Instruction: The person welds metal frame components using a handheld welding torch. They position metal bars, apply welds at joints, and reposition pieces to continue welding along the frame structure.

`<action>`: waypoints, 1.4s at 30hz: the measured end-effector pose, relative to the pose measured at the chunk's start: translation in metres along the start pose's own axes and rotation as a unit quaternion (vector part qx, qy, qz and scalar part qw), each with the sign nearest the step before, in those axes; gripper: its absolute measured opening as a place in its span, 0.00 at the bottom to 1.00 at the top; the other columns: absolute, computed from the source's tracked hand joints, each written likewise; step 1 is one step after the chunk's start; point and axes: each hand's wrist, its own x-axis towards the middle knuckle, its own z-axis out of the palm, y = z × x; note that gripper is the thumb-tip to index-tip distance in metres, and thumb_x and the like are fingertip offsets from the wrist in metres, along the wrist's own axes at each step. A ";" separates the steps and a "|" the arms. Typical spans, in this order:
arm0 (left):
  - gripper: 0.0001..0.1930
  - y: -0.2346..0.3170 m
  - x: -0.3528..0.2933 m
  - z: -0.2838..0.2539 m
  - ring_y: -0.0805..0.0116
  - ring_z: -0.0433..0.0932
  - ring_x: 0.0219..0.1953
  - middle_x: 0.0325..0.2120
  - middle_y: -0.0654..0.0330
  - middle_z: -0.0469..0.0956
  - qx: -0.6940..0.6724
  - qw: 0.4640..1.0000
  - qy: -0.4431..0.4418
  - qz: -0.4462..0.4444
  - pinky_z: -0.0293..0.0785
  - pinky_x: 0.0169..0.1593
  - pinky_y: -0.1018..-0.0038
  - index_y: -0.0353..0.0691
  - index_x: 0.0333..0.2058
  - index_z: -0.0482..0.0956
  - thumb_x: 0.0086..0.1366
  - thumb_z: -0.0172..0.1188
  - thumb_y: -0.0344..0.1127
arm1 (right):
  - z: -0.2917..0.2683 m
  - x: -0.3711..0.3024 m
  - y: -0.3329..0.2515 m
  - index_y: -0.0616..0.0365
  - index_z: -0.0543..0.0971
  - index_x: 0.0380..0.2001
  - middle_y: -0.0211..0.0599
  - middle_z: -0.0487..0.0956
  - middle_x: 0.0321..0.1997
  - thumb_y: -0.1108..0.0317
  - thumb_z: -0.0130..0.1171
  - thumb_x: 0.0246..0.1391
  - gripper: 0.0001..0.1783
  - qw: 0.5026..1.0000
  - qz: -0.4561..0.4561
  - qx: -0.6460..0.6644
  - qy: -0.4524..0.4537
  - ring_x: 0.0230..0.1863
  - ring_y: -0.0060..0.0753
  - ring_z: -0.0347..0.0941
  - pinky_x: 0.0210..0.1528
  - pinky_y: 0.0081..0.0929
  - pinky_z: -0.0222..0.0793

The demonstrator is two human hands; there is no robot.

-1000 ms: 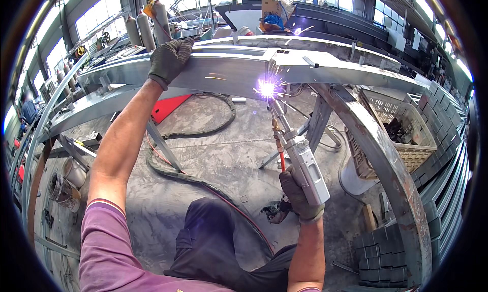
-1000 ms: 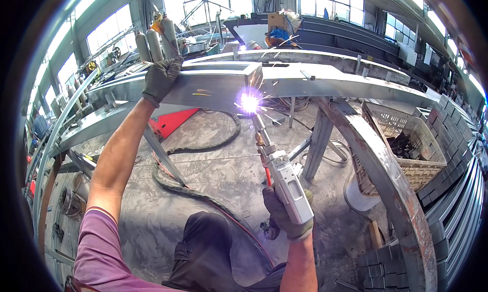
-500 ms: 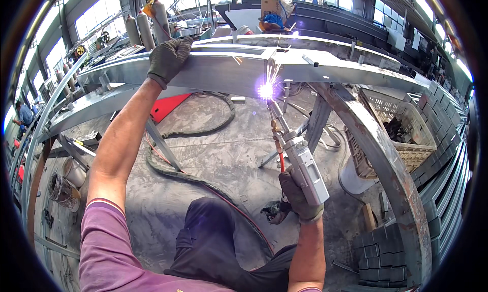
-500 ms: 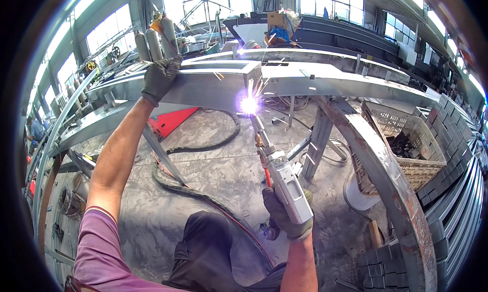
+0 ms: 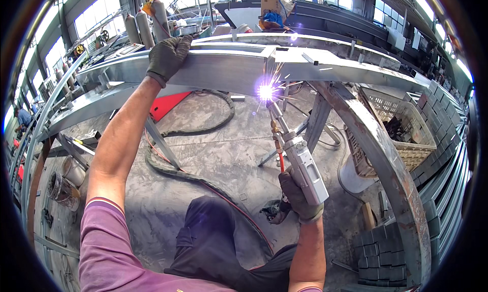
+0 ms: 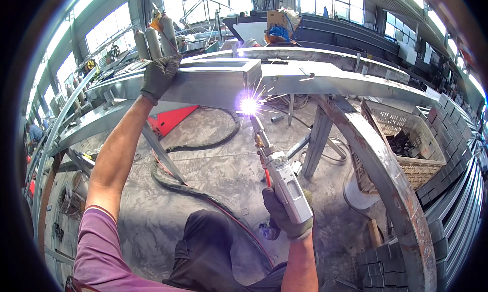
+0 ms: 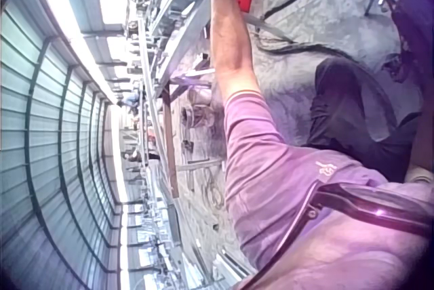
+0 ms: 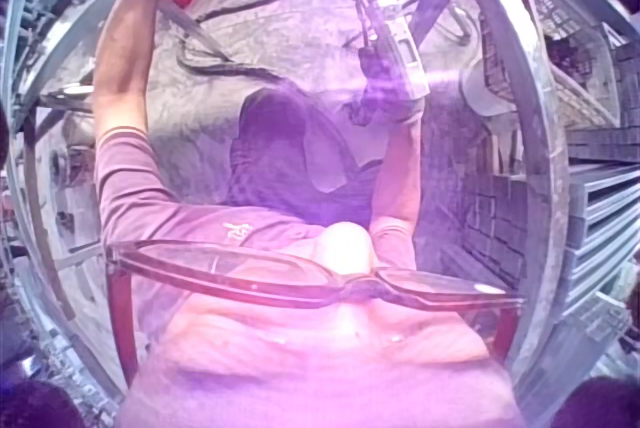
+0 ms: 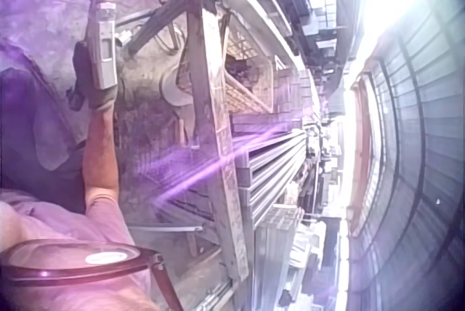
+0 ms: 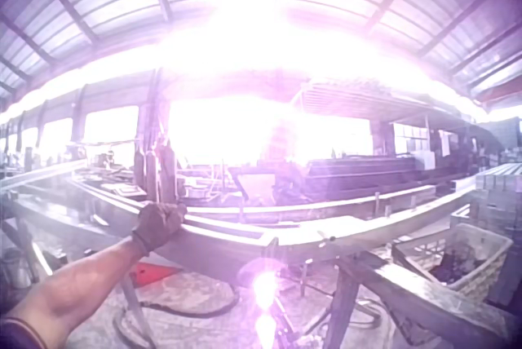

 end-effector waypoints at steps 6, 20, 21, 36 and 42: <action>0.26 -0.008 0.003 0.003 0.51 0.85 0.27 0.22 0.50 0.84 0.008 1.000 -0.004 0.002 0.78 0.37 0.58 0.44 0.34 0.91 0.77 0.59 0.60 | -0.001 -0.003 0.007 0.61 0.84 0.41 0.23 0.79 0.31 0.74 0.70 0.66 0.05 0.999 0.038 0.015 -0.011 0.32 0.17 0.74 0.33 0.24 0.71; 0.23 0.002 0.003 -0.005 0.67 0.83 0.28 0.24 0.53 0.84 0.020 0.998 -0.045 -0.030 0.78 0.39 0.64 0.40 0.41 0.91 0.77 0.62 0.56 | -0.003 -0.008 0.011 0.62 0.84 0.40 0.25 0.81 0.31 0.74 0.71 0.64 0.05 0.982 0.160 0.103 0.008 0.32 0.18 0.77 0.32 0.24 0.73; 0.24 0.001 0.003 -0.004 0.62 0.84 0.28 0.25 0.52 0.85 0.012 0.999 -0.038 -0.025 0.78 0.39 0.62 0.41 0.40 0.91 0.77 0.61 0.58 | -0.003 -0.008 0.012 0.61 0.84 0.40 0.25 0.81 0.31 0.73 0.71 0.64 0.06 0.978 0.176 0.111 0.008 0.31 0.18 0.77 0.32 0.24 0.73; 0.23 0.002 0.001 -0.002 0.71 0.74 0.23 0.19 0.53 0.79 -0.005 1.000 -0.015 -0.015 0.75 0.36 0.64 0.38 0.36 0.89 0.78 0.62 0.54 | -0.004 -0.006 0.002 0.59 0.84 0.35 0.24 0.80 0.27 0.73 0.73 0.61 0.05 0.994 0.095 0.059 -0.002 0.28 0.16 0.76 0.29 0.26 0.71; 0.24 0.009 -0.005 -0.005 0.45 0.86 0.32 0.28 0.47 0.85 -0.005 1.000 -0.010 -0.001 0.78 0.39 0.55 0.42 0.35 0.90 0.77 0.59 0.56 | 0.023 -0.006 0.063 0.58 0.88 0.39 0.41 0.86 0.29 0.62 0.75 0.56 0.12 0.999 -0.011 -0.051 -0.010 0.29 0.41 0.86 0.33 0.37 0.79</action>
